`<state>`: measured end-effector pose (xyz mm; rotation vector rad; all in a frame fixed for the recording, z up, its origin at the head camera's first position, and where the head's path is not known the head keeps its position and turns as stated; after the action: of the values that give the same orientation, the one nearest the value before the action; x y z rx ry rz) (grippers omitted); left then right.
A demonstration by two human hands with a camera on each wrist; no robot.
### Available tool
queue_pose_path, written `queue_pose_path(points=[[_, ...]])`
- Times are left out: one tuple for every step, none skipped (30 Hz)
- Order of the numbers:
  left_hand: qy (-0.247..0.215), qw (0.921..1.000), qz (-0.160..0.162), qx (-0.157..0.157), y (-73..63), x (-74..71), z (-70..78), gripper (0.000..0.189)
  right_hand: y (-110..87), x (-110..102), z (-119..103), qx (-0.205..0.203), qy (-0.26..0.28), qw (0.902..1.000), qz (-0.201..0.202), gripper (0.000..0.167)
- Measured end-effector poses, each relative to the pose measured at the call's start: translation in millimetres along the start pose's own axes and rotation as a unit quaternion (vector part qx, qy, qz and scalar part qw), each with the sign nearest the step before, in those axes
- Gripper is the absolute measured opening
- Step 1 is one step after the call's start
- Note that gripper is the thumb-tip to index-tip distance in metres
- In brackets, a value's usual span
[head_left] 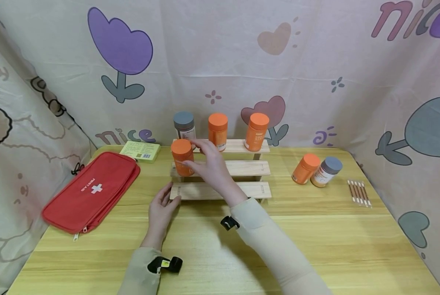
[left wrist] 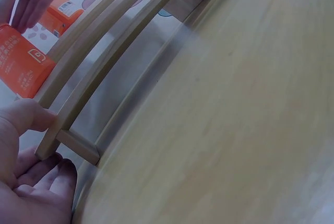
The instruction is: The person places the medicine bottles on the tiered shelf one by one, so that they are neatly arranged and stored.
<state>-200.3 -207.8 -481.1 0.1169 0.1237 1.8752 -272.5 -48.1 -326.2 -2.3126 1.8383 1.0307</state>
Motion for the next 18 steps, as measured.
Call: queue_pose_path(points=[[0.001, 1.0, -0.001, 0.0, 0.2, 0.2, -0.2, 0.058, -2.8, -3.9, 2.0, 0.002, -0.001, 1.0, 0.004, 0.06], [0.003, 1.0, -0.002, -0.001, 0.3, 0.3, -0.6, 0.058, -5.8, -8.3, 3.8, 0.005, -0.003, 0.9999, 0.009, 0.059], [0.004, 1.0, -0.002, 0.0, 0.4, 0.5, -0.6, 0.058, -8.9, -12.5, 5.9, 0.008, -0.003, 0.9999, 0.012, 0.059], [0.004, 1.0, -0.002, -0.001, 0.3, 0.6, -0.6, 0.058, -12.0, -17.0, 8.0, 0.011, -0.001, 0.9998, 0.015, 0.059], [0.004, 1.0, -0.003, -0.001, 0.3, 0.8, -0.6, 0.058, -15.2, -21.6, 10.2, 0.015, -0.001, 0.9997, 0.019, 0.058], [0.004, 1.0, -0.002, -0.001, 0.2, 0.9, -0.5, 0.058, -18.3, -26.2, 12.6, 0.019, -0.001, 0.9996, 0.022, 0.057], [0.003, 1.0, -0.001, -0.002, 0.2, 0.9, -0.6, 0.058, -21.3, -30.8, 15.4, 0.023, 0.0, 0.9994, 0.027, 0.056], [0.002, 1.0, 0.001, -0.003, 0.2, 1.0, -0.5, 0.058, -24.5, -35.4, 18.2, 0.028, 0.002, 0.9992, 0.03, 0.056], [0.002, 1.0, 0.002, -0.004, 0.0, 1.0, -0.4, 0.058, -27.5, -40.1, 21.1, 0.031, 0.008, 0.999, 0.032, 0.055], [0.003, 1.0, 0.003, -0.005, -0.1, 1.0, -0.6, 0.058, -30.6, -44.9, 24.6, 0.037, 0.013, 0.9986, 0.034, 0.054], [0.003, 1.0, 0.004, -0.005, -0.1, 0.9, -0.7, 0.058, -33.6, -49.7, 28.4, 0.044, 0.015, 0.9982, 0.037, 0.054], [0.003, 1.0, 0.004, -0.005, -0.1, 0.8, -0.6, 0.058, -36.5, -54.7, 32.5, 0.049, 0.015, 0.9978, 0.042, 0.053], [0.004, 1.0, 0.005, -0.006, -0.1, 0.7, -0.6, 0.058, -39.3, -60.2, 36.1, 0.05, 0.014, 0.9975, 0.047, 0.053], [0.006, 1.0, 0.005, -0.005, -0.1, 0.4, -0.6, 0.058, -42.2, -65.8, 40.0, 0.051, 0.012, 0.9972, 0.054, 0.053], [0.007, 1.0, 0.005, -0.005, -0.1, 0.3, -0.5, 0.058, -44.7, -71.7, 43.5, 0.05, 0.01, 0.9969, 0.06, 0.053], [0.007, 1.0, 0.005, -0.004, -0.1, 0.3, -0.4, 0.058, -47.4, -77.8, 47.5, 0.05, 0.002, 0.9965, 0.067, 0.053], [0.007, 1.0, 0.004, -0.005, -0.1, 0.3, -0.4, 0.058, -50.2, -84.3, 51.2, 0.049, -0.006, 0.9959, 0.076, 0.053], [0.007, 1.0, 0.004, -0.005, -0.1, 0.4, -0.2, 0.058, -53.0, -91.1, 54.6, 0.049, -0.013, 0.9951, 0.085, 0.053]])
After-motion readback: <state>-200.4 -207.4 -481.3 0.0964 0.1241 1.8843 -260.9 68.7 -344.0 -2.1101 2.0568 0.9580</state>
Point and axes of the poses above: each hand's wrist, its own y-axis towards the middle knuckle, its own x-axis out of the palm, z = x × y, the point moved 7 cm from there along y, towards the middle knuckle, and after that the axes turned 11 degrees about x, right-handed, at the moved point
